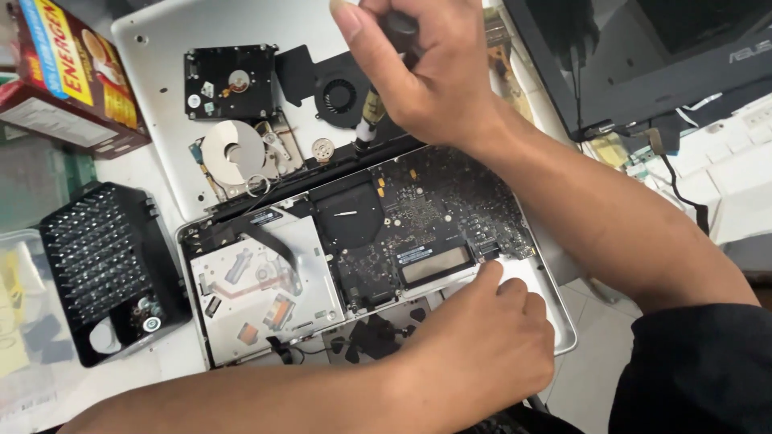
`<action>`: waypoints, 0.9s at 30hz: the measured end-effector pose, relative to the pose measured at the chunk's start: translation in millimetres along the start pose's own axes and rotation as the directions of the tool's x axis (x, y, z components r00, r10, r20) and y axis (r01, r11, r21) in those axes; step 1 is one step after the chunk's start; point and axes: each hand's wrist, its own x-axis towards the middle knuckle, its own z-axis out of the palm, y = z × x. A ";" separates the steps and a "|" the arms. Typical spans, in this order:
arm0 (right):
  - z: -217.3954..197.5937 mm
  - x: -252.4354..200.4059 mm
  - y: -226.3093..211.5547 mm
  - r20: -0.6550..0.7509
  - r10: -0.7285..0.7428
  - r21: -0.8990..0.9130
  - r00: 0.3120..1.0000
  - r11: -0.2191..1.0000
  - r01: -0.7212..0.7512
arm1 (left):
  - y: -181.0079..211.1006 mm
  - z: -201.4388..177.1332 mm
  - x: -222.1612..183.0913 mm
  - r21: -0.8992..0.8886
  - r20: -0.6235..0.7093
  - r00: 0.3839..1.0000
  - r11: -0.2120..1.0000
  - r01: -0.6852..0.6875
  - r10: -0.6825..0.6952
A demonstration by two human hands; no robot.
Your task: Disassembling a laptop by unscrewing multiple small screws from the motherboard using a precision screwdriver.
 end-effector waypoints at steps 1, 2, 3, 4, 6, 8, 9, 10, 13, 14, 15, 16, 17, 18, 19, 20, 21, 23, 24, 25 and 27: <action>-0.6 0.3 -1.1 -0.002 0.012 -0.014 1.000 1.000 -0.012 | 0.8 -1.6 2.1 -0.019 0.042 0.999 1.000 -0.013 0.014; -0.6 0.3 -1.9 0.000 0.007 -0.010 1.000 1.000 -0.007 | 0.2 0.2 4.2 -0.017 0.041 0.999 1.000 -0.007 0.008; -0.6 0.3 -2.6 0.003 0.020 -0.006 1.000 1.000 -0.020 | -0.4 1.9 6.2 -0.023 0.031 0.999 1.000 -0.008 0.008; -0.9 0.3 -3.3 0.007 0.032 -0.003 0.999 0.999 -0.032 | -1.0 3.6 8.5 -0.028 0.019 1.000 1.000 -0.009 0.009; -0.8 -1.4 2.2 0.013 0.019 0.004 1.000 1.000 -0.019 | -2.5 0.9 9.8 -0.021 0.023 1.000 1.000 -0.009 0.010; -2.1 -0.8 3.3 0.022 0.009 0.012 1.000 1.000 -0.009 | -4.8 -1.0 9.8 -0.018 0.026 1.000 1.000 -0.008 0.009; -3.3 0.7 1.6 0.030 0.001 0.006 1.000 1.000 -0.001 | -6.1 -1.5 9.1 -0.020 0.006 1.000 1.000 -0.006 0.006; -4.2 2.5 0.0 0.037 -0.007 0.001 0.999 1.000 0.007 | -7.7 -2.0 8.1 -0.020 -0.014 1.000 1.000 -0.003 0.003; -6.1 1.0 -5.5 0.029 0.019 -0.043 0.999 0.999 -0.018 | -12.1 -5.0 8.2 -0.043 0.037 0.999 0.999 -0.034 0.035; -5.8 0.9 -5.6 0.033 0.016 -0.039 0.999 0.999 -0.015 | -11.3 0.4 8.7 -0.044 0.033 0.999 0.999 -0.028 0.030; -5.6 0.7 -5.6 0.036 0.033 -0.025 0.999 0.999 -0.032 | -10.6 5.8 9.4 -0.072 -0.036 0.999 0.997 -0.023 0.020; -5.6 0.5 -5.8 0.039 0.049 -0.011 0.998 0.999 -0.048 | -9.6 11.2 10.3 -0.101 -0.106 0.994 0.995 -0.021 0.010; -5.7 -0.2 -6.4 0.044 0.045 -0.009 0.998 0.999 -0.045 | -9.0 12.6 10.5 -0.102 -0.111 0.994 0.995 -0.016 0.005; -5.9 -0.4 -6.6 0.032 0.059 -0.005 0.998 0.998 -0.059 | -8.7 14.0 11.0 -0.092 -0.137 0.990 0.995 -0.032 0.019; -6.3 -0.7 -6.7 0.021 0.073 -0.002 0.997 0.997 -0.073 | -8.5 15.4 11.6 -0.082 -0.164 0.986 0.996 -0.047 0.033; -6.9 -0.4 -4.9 0.026 0.070 0.000 0.997 0.998 -0.070 | -9.6 15.6 6.7 -0.082 -0.167 0.985 0.996 -0.043 0.029; -7.6 -0.2 -2.8 0.016 0.034 -0.037 0.999 0.999 -0.033 | -10.6 16.0 2.1 -0.087 -0.327 0.945 0.996 -0.028 -0.002; -8.4 -0.4 -0.8 0.008 -0.002 -0.071 1.000 0.997 0.003 | -20.6 5.1 -10.2 -0.095 -0.477 0.878 0.995 -0.014 -0.033; -8.9 -0.3 -0.6 -0.002 -0.006 -0.087 1.000 0.996 0.006 | -30.0 -6.5 -17.8 -0.089 -0.478 0.877 0.996 0.002 -0.045; -9.6 -0.1 -0.4 -0.012 -0.010 -0.103 1.000 0.995 0.009 | -39.5 -18.1 -25.2 -0.083 -0.479 0.876 0.996 0.019 -0.056; -9.5 1.0 -2.8 -0.015 0.001 -0.101 1.000 0.995 -0.002 | -68.3 -40.5 -48.3 -0.288 -0.360 0.922 0.957 0.038 -0.145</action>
